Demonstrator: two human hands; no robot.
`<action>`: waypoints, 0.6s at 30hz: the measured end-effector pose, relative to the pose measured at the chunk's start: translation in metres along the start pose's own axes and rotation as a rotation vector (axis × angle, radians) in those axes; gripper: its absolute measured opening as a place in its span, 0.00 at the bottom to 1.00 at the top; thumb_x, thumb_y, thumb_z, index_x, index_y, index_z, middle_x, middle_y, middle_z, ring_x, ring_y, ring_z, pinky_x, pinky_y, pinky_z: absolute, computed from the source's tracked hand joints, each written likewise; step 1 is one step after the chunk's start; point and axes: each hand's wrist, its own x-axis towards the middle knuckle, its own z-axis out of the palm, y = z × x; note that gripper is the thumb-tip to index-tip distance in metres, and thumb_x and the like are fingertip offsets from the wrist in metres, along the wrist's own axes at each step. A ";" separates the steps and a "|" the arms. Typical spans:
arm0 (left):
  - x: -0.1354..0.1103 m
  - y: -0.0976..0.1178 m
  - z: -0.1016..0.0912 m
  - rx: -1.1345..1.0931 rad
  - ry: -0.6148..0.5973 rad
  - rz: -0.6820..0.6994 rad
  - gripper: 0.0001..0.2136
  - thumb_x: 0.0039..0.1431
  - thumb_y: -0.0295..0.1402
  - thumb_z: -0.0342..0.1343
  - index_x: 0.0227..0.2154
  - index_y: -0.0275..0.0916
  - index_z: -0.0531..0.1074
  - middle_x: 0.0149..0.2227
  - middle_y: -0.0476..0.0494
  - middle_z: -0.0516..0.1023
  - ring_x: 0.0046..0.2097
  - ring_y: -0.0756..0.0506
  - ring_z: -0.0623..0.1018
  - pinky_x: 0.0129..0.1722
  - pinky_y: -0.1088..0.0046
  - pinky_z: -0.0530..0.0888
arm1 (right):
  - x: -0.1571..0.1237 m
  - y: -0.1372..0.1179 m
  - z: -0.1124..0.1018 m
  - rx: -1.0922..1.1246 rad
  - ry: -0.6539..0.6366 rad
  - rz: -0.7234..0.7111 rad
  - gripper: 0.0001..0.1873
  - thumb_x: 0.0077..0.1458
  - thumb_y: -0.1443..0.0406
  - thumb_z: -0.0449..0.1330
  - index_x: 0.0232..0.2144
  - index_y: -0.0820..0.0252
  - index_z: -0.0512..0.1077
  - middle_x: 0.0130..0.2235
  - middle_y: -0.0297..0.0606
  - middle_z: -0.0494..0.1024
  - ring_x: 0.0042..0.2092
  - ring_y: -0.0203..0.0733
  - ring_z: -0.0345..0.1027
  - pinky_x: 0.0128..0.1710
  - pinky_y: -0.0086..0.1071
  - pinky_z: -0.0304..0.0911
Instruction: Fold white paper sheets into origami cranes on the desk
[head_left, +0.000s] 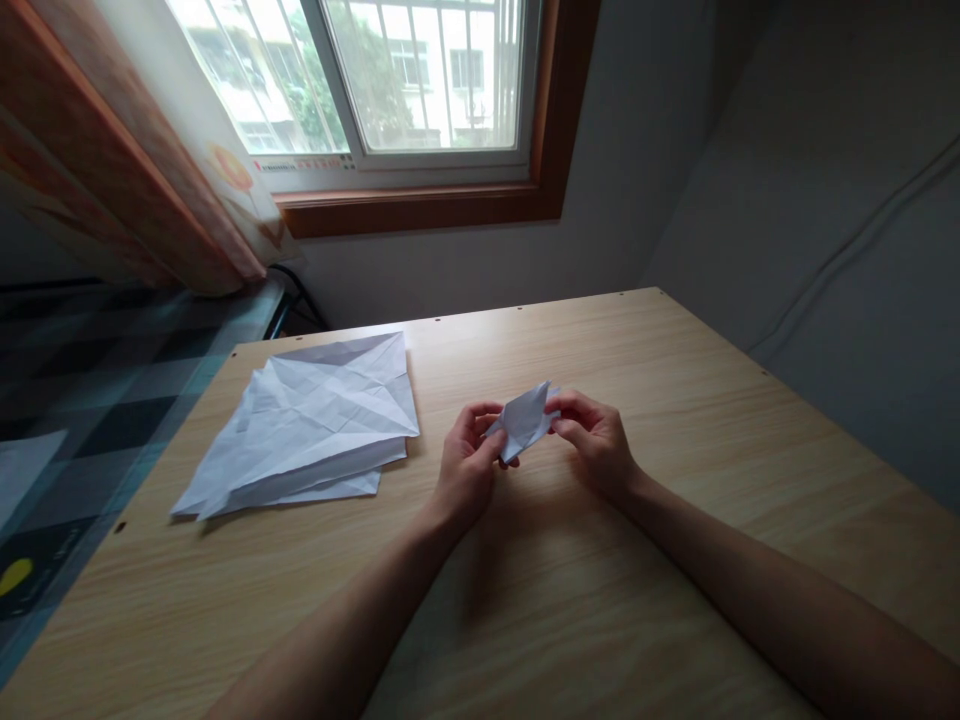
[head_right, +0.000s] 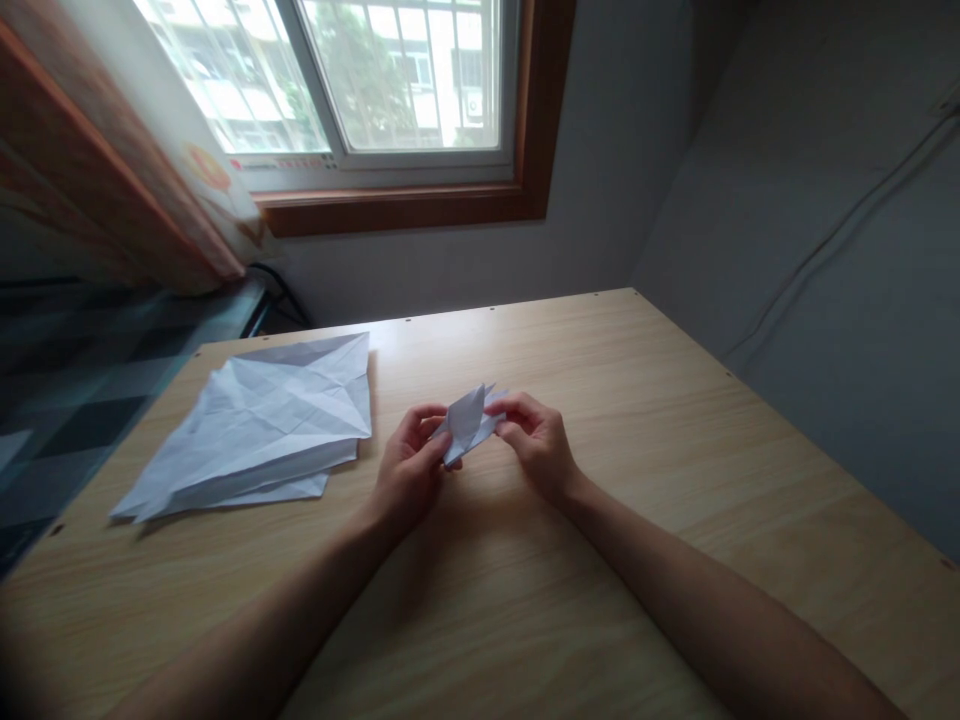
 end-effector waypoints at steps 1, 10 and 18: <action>0.000 0.000 0.000 -0.003 0.001 0.001 0.14 0.48 0.32 0.63 0.37 0.38 0.68 0.31 0.49 0.75 0.26 0.52 0.72 0.23 0.78 0.69 | 0.000 0.000 0.000 0.007 -0.009 -0.007 0.07 0.47 0.68 0.61 0.31 0.57 0.77 0.34 0.34 0.77 0.36 0.39 0.69 0.37 0.33 0.66; -0.001 0.003 0.003 -0.005 0.013 -0.018 0.15 0.46 0.34 0.64 0.37 0.38 0.68 0.30 0.49 0.75 0.26 0.52 0.72 0.22 0.78 0.68 | 0.000 0.001 -0.001 -0.018 0.013 -0.060 0.11 0.48 0.70 0.59 0.32 0.54 0.79 0.34 0.33 0.77 0.36 0.39 0.70 0.36 0.33 0.68; 0.000 0.000 0.001 -0.002 0.000 -0.016 0.15 0.47 0.34 0.64 0.37 0.38 0.68 0.30 0.49 0.74 0.24 0.53 0.71 0.22 0.78 0.67 | 0.001 0.001 0.003 -0.007 0.092 -0.001 0.09 0.46 0.68 0.60 0.31 0.56 0.78 0.30 0.33 0.78 0.31 0.38 0.70 0.33 0.34 0.68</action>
